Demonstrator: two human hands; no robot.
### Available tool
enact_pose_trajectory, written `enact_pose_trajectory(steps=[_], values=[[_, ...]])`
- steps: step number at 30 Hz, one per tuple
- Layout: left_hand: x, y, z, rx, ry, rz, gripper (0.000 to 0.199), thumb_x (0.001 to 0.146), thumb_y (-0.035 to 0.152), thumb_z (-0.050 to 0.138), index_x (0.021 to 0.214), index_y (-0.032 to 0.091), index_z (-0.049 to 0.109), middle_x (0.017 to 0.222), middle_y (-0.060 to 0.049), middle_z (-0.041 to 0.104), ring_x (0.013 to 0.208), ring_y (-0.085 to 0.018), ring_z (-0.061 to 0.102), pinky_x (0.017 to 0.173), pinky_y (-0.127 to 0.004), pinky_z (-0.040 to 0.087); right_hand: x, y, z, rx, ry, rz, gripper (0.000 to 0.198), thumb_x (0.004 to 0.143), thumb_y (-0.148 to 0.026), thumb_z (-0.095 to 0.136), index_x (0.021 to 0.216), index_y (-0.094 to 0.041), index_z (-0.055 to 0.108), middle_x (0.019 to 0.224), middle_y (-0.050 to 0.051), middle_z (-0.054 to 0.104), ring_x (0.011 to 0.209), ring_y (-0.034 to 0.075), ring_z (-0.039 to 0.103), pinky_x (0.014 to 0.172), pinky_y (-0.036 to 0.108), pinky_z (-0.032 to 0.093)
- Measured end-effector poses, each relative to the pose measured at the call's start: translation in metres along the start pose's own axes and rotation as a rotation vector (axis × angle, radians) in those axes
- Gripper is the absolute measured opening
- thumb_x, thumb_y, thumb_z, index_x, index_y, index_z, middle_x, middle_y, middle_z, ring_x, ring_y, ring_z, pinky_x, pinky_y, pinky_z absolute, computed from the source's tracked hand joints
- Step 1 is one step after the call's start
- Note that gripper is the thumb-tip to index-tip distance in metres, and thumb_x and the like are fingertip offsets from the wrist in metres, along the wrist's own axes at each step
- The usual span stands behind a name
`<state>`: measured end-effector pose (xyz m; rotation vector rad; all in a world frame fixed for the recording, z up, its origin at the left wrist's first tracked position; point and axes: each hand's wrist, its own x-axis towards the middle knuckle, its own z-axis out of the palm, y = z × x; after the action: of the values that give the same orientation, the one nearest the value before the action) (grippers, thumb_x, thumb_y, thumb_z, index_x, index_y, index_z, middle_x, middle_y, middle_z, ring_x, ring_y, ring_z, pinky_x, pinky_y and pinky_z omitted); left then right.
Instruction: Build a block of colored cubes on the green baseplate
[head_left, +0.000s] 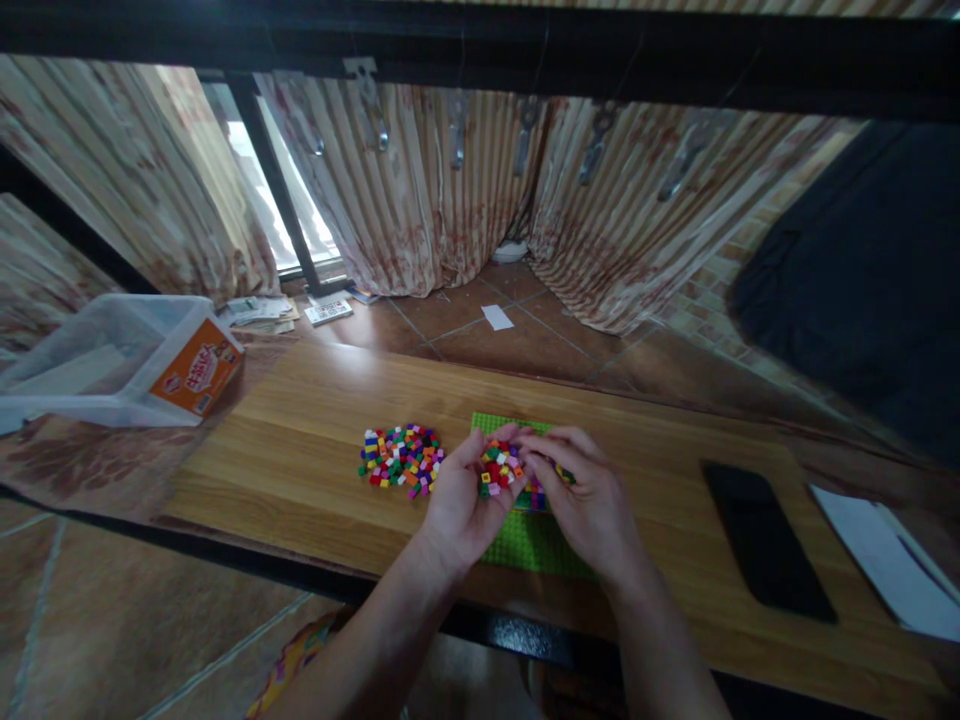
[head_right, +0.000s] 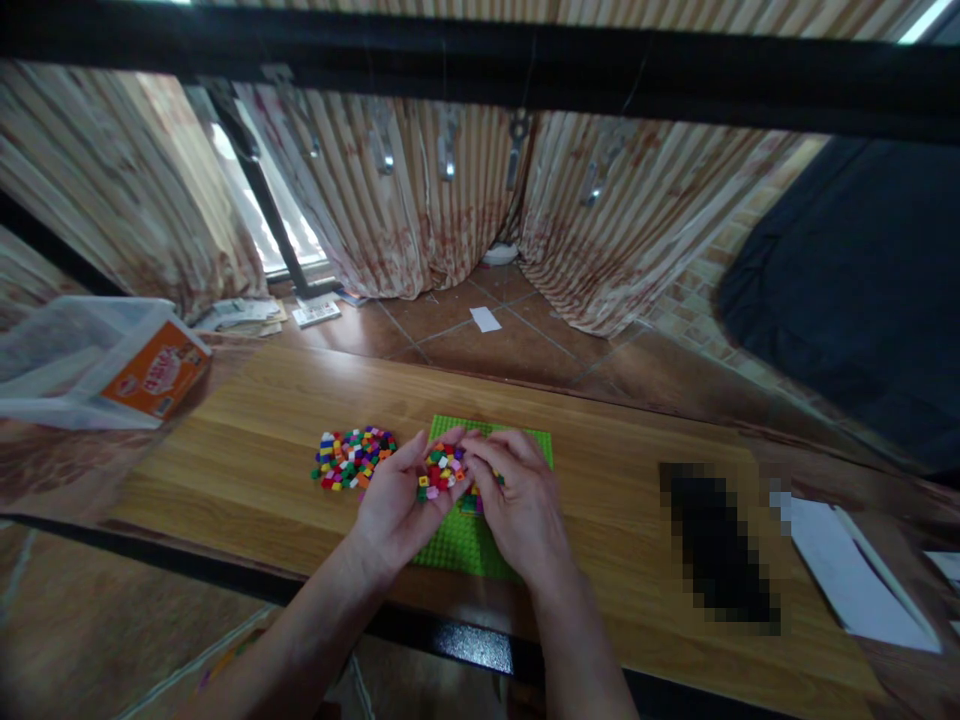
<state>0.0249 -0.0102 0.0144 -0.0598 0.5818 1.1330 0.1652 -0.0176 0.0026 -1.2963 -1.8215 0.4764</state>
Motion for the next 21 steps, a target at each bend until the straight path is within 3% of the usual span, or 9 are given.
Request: enact_pose_trajectory(steps=[4,12,17,21], values=[[0.001,-0.002,-0.002,0.005,-0.038,-0.027,0.032,0.092,0.026,0.045,0.093,0.005,0.069,0.105,-0.015,0.067,0.088,-0.016,0.064,0.077,-0.024,0.053,0.000,0.001,0.004,-0.111,0.021,-0.034,0.020,0.088,-0.031,0.058,0.102,-0.029,0.073,0.098,0.005,0.060,0.097,0.022,0.057,0.084,0.040,0.048],[0.004,-0.008,-0.005,-0.054,-0.056,-0.057,0.027,0.091,0.019,0.045,0.092,0.006,0.069,0.096,-0.012,0.068,0.081,-0.013,0.064,0.074,-0.022,0.053,0.000,0.000,0.009,-0.090,0.031,0.001,0.017,0.087,-0.030,0.060,0.094,-0.027,0.074,0.099,0.005,0.063,0.098,0.022,0.057,0.086,0.040,0.048],[0.002,-0.005,-0.003,-0.028,-0.019,-0.078,0.026,0.091,0.020,0.045,0.091,0.005,0.067,0.090,-0.014,0.067,0.080,-0.016,0.066,0.075,-0.028,0.056,0.001,0.008,-0.005,0.036,0.239,0.154,0.018,0.085,-0.036,0.061,0.086,-0.024,0.074,0.090,0.004,0.068,0.087,0.020,0.063,0.078,0.035,0.050],[0.000,0.002,-0.003,0.003,0.115,-0.031,0.021,0.089,0.017,0.047,0.086,0.005,0.065,0.079,-0.011,0.064,0.068,-0.012,0.063,0.060,-0.020,0.054,0.001,0.032,-0.020,0.126,0.423,0.372,0.019,0.078,-0.038,0.066,0.082,-0.021,0.073,0.082,0.004,0.073,0.078,0.020,0.066,0.075,0.035,0.052]])
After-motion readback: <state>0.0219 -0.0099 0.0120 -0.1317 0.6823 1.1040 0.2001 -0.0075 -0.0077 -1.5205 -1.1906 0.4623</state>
